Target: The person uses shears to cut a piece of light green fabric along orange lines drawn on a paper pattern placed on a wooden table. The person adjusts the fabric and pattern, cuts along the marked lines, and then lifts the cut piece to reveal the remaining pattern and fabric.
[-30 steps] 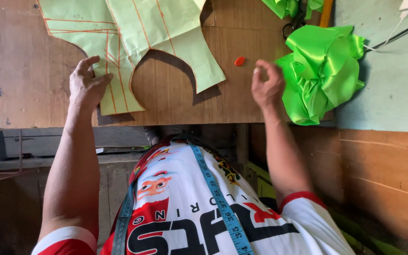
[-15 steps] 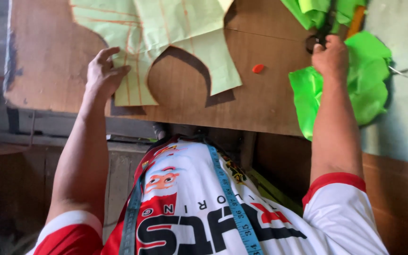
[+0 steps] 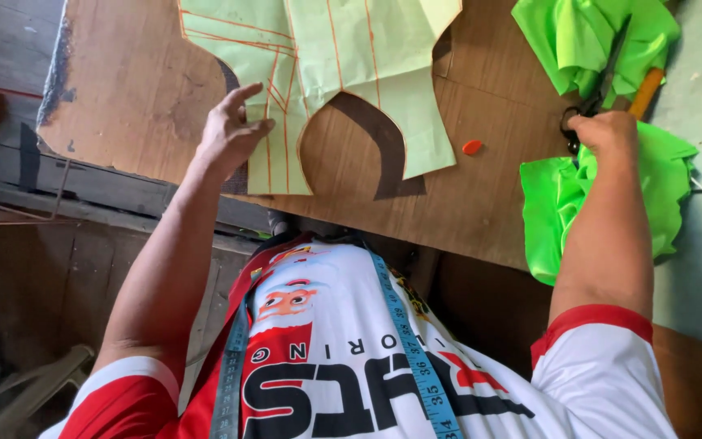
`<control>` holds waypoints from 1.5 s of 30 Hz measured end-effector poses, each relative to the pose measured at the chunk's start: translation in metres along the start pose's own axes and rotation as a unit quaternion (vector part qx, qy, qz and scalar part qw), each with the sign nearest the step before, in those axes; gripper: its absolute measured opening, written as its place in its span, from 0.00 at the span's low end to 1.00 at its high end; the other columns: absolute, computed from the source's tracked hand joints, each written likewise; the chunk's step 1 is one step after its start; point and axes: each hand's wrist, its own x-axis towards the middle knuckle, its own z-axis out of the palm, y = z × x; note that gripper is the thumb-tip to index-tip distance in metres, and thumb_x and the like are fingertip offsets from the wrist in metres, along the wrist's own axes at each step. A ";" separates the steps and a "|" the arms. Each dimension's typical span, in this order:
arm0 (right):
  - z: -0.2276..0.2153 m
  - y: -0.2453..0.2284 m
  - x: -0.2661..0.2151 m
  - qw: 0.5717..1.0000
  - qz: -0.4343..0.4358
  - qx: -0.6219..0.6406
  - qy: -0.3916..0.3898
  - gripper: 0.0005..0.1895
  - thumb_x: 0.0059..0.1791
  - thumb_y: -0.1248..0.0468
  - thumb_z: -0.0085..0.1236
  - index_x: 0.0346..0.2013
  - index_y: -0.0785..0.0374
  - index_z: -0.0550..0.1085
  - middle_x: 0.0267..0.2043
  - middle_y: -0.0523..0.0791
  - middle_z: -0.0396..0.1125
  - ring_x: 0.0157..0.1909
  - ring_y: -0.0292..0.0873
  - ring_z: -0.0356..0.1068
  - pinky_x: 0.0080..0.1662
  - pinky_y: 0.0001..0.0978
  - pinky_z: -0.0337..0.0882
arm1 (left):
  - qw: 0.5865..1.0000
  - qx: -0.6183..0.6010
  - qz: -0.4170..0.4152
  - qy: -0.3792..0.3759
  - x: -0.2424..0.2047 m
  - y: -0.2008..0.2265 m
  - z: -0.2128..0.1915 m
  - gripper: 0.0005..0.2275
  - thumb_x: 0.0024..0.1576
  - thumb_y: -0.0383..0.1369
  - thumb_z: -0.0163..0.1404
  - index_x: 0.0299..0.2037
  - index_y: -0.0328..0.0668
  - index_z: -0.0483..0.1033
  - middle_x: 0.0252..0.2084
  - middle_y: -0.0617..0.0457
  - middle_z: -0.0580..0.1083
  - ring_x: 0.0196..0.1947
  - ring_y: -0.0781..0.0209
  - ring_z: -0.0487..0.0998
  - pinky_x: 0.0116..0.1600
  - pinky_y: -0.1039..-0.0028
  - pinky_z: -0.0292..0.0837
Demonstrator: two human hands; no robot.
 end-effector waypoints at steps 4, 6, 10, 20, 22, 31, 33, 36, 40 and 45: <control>-0.006 0.003 -0.008 0.961 0.075 0.266 0.032 0.17 0.41 0.48 0.65 0.35 0.56 0.79 0.28 0.39 0.71 0.25 0.39 0.68 0.23 0.39 0.65 | 1.000 -0.003 -0.011 0.008 0.000 0.000 0.002 0.26 0.53 0.38 0.52 0.65 0.63 0.70 0.25 0.62 0.54 0.20 0.68 0.51 0.26 0.75 0.50; 0.002 0.024 0.022 0.800 0.034 0.575 -0.168 0.03 0.49 0.55 0.47 0.33 0.42 0.70 0.32 0.35 0.69 0.30 0.28 0.67 0.25 0.23 0.50 | 0.999 0.038 -0.001 0.024 0.011 -0.013 0.006 0.23 0.53 0.41 0.56 0.62 0.68 0.74 0.36 0.57 0.63 0.26 0.66 0.62 0.36 0.75 0.65; -0.046 0.001 -0.038 0.671 0.062 0.720 -0.164 0.05 0.40 0.55 0.53 0.30 0.45 0.71 0.32 0.34 0.69 0.30 0.33 0.63 0.33 0.27 0.53 | 0.999 0.034 -0.002 0.028 0.009 -0.011 0.007 0.22 0.52 0.40 0.55 0.60 0.69 0.76 0.35 0.58 0.66 0.27 0.66 0.64 0.35 0.75 0.65; 0.006 -0.023 -0.176 0.550 -0.201 0.792 -0.171 0.18 0.44 0.68 0.60 0.48 0.55 0.74 0.44 0.43 0.73 0.47 0.46 0.75 0.51 0.37 0.75 | 0.999 0.037 0.001 0.005 0.000 0.001 0.005 0.25 0.52 0.42 0.51 0.64 0.69 0.71 0.34 0.58 0.64 0.27 0.64 0.63 0.34 0.73 0.63; 0.039 -0.030 -0.200 0.546 -0.228 0.784 -0.186 0.21 0.41 0.72 0.59 0.49 0.56 0.74 0.44 0.46 0.72 0.47 0.52 0.74 0.53 0.42 0.75 | 0.999 0.032 0.003 0.001 -0.010 0.007 0.008 0.26 0.52 0.42 0.51 0.64 0.69 0.71 0.31 0.59 0.62 0.27 0.65 0.61 0.34 0.73 0.62; 0.125 -0.013 -0.272 0.566 -0.202 0.785 -0.152 0.19 0.43 0.71 0.60 0.48 0.66 0.68 0.35 0.55 0.70 0.35 0.52 0.76 0.39 0.43 0.80 | 0.996 0.002 0.092 0.003 -0.011 -0.006 0.033 0.24 0.56 0.31 0.59 0.64 0.58 0.72 0.65 0.47 0.69 0.68 0.41 0.64 0.68 0.48 0.60; 0.137 -0.004 -0.277 0.594 -0.180 0.770 -0.144 0.18 0.44 0.71 0.60 0.47 0.69 0.69 0.35 0.55 0.69 0.34 0.51 0.76 0.39 0.43 0.79 | 0.996 -0.021 0.088 0.021 -0.014 -0.003 0.034 0.24 0.56 0.27 0.58 0.64 0.56 0.72 0.63 0.46 0.71 0.67 0.41 0.66 0.68 0.49 0.59; 0.095 -0.025 -0.305 0.632 -0.154 0.740 -0.171 0.17 0.42 0.63 0.59 0.43 0.61 0.67 0.35 0.46 0.67 0.34 0.42 0.69 0.38 0.33 0.69 | 0.999 -0.002 0.032 0.003 -0.001 -0.001 0.033 0.22 0.51 0.34 0.52 0.59 0.65 0.76 0.34 0.63 0.73 0.16 0.72 0.54 0.22 0.78 0.56; 0.104 -0.022 -0.300 0.631 -0.139 0.747 -0.155 0.16 0.43 0.63 0.58 0.44 0.62 0.67 0.36 0.46 0.67 0.35 0.44 0.70 0.40 0.36 0.71 | 1.000 -0.010 0.026 -0.015 -0.014 0.003 0.034 0.24 0.53 0.35 0.50 0.64 0.63 0.70 0.49 0.59 0.76 0.14 0.74 0.51 0.20 0.78 0.54; 0.102 -0.022 -0.298 0.628 -0.112 0.750 -0.174 0.16 0.45 0.63 0.59 0.45 0.59 0.68 0.38 0.45 0.67 0.36 0.45 0.71 0.41 0.34 0.72 | 0.990 -0.126 0.046 0.037 -0.021 -0.016 0.053 0.37 0.60 0.29 0.50 0.74 0.67 0.38 0.79 0.43 0.46 0.74 0.41 0.57 0.62 0.55 0.66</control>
